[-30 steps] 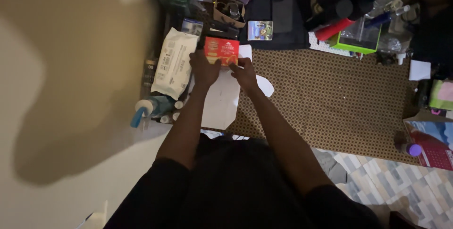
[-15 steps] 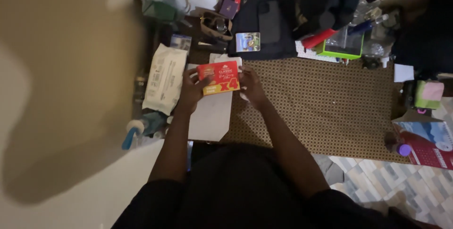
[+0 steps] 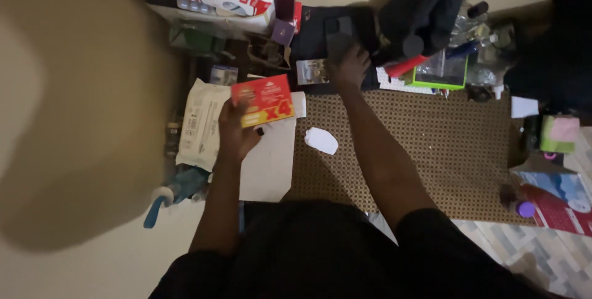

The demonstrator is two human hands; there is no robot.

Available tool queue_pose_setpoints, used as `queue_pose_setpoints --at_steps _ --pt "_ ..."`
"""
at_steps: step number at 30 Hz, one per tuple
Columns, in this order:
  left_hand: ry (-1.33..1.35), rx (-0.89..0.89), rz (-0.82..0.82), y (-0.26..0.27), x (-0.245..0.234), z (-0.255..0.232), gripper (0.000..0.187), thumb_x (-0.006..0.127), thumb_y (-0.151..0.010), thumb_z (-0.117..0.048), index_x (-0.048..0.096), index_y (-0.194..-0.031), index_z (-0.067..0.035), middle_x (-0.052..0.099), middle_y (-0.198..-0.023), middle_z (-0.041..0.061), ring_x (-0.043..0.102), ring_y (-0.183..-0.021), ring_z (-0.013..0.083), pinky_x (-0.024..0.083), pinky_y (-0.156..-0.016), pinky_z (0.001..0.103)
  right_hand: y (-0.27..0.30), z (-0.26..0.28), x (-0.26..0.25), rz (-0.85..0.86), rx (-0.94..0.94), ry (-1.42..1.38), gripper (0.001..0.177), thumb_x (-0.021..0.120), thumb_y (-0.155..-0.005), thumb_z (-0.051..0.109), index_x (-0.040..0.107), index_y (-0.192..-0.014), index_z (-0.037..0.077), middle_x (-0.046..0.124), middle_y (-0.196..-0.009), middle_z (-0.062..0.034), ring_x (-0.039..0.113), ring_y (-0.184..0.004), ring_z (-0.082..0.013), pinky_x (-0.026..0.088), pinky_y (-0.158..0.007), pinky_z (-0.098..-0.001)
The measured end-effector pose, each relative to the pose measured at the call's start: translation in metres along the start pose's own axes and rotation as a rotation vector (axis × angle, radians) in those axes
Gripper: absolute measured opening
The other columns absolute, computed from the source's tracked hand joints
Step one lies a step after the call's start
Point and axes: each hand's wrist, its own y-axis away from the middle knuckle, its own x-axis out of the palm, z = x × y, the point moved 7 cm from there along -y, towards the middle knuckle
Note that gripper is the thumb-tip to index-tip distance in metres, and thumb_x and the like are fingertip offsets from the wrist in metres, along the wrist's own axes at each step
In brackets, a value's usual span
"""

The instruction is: The person organizes various items on a desk, including papers, small containers, and a case.

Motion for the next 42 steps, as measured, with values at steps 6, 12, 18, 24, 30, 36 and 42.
queue_pose_setpoints --at_steps 6,12,18,24,30,36,42 --pt "0.157 0.013 -0.153 0.007 -0.012 -0.031 0.041 0.070 -0.098 -0.039 0.061 -0.131 -0.016 0.068 -0.129 0.002 0.067 -0.118 0.0202 0.054 -0.101 0.042 -0.013 -0.015 0.005 -0.049 -0.112 -0.205 0.089 0.086 -0.083 0.043 0.040 -0.153 0.010 0.049 -0.140 -0.0257 0.051 -0.123 -0.0428 0.051 -0.100 -0.0521" --pt "0.140 0.162 -0.112 0.013 -0.020 -0.052 0.044 0.069 -0.103 -0.044 0.060 -0.135 -0.016 0.068 -0.125 0.001 0.065 -0.114 0.0169 0.052 -0.092 0.035 0.035 -0.052 -0.013 -0.170 -0.343 -0.595 0.044 0.069 -0.107 0.020 0.053 -0.146 0.007 0.061 -0.120 -0.0107 0.060 -0.106 -0.0216 0.052 -0.092 -0.0376" --pt "0.174 0.155 -0.135 0.025 -0.026 -0.047 0.041 0.069 -0.103 -0.044 0.060 -0.132 -0.016 0.068 -0.121 0.001 0.065 -0.108 0.0169 0.050 -0.086 0.035 0.134 -0.112 -0.043 -0.035 -0.234 -0.978 0.039 0.061 -0.109 0.014 0.053 -0.145 0.001 0.064 -0.113 -0.0088 0.056 -0.089 -0.0141 0.047 -0.072 -0.0292" --pt "0.174 0.142 -0.111 0.043 -0.023 -0.040 0.043 0.069 -0.102 -0.044 0.058 -0.133 -0.016 0.067 -0.122 0.001 0.065 -0.109 0.0162 0.050 -0.087 0.034 0.158 -0.166 -0.056 -0.070 -0.239 -0.557 0.035 0.059 -0.105 0.016 0.058 -0.138 0.003 0.070 -0.106 -0.0141 0.071 -0.088 -0.0213 0.058 -0.074 -0.0361" --pt "0.152 0.124 -0.165 0.060 -0.019 -0.041 0.047 0.068 -0.100 -0.045 0.058 -0.133 -0.013 0.069 -0.121 0.003 0.067 -0.110 0.0179 0.053 -0.092 0.036 0.187 -0.149 -0.079 -0.560 -0.428 0.115 0.026 0.071 -0.098 0.020 0.063 -0.120 0.008 0.065 -0.103 -0.0177 0.065 -0.087 -0.0335 0.053 -0.070 -0.0440" --pt "0.196 0.102 -0.149 0.076 -0.023 -0.036 0.047 0.066 -0.101 -0.048 0.058 -0.132 -0.014 0.071 -0.119 0.004 0.070 -0.102 0.0210 0.057 -0.078 0.036 0.202 -0.159 0.040 0.165 -0.401 -0.155 0.021 0.065 -0.104 0.025 0.064 -0.114 0.006 0.061 -0.100 -0.0132 0.056 -0.081 -0.0315 0.047 -0.073 -0.0466" --pt "0.151 0.128 -0.148 0.096 -0.011 -0.043 0.048 0.062 -0.100 -0.049 0.058 -0.133 -0.015 0.071 -0.118 0.005 0.071 -0.102 0.0225 0.058 -0.076 0.039 0.230 -0.086 0.002 -0.055 -0.514 -0.030 0.038 0.084 -0.080 0.023 0.064 -0.103 0.001 0.060 -0.102 -0.0247 0.061 -0.090 -0.0398 0.053 -0.071 -0.0508"
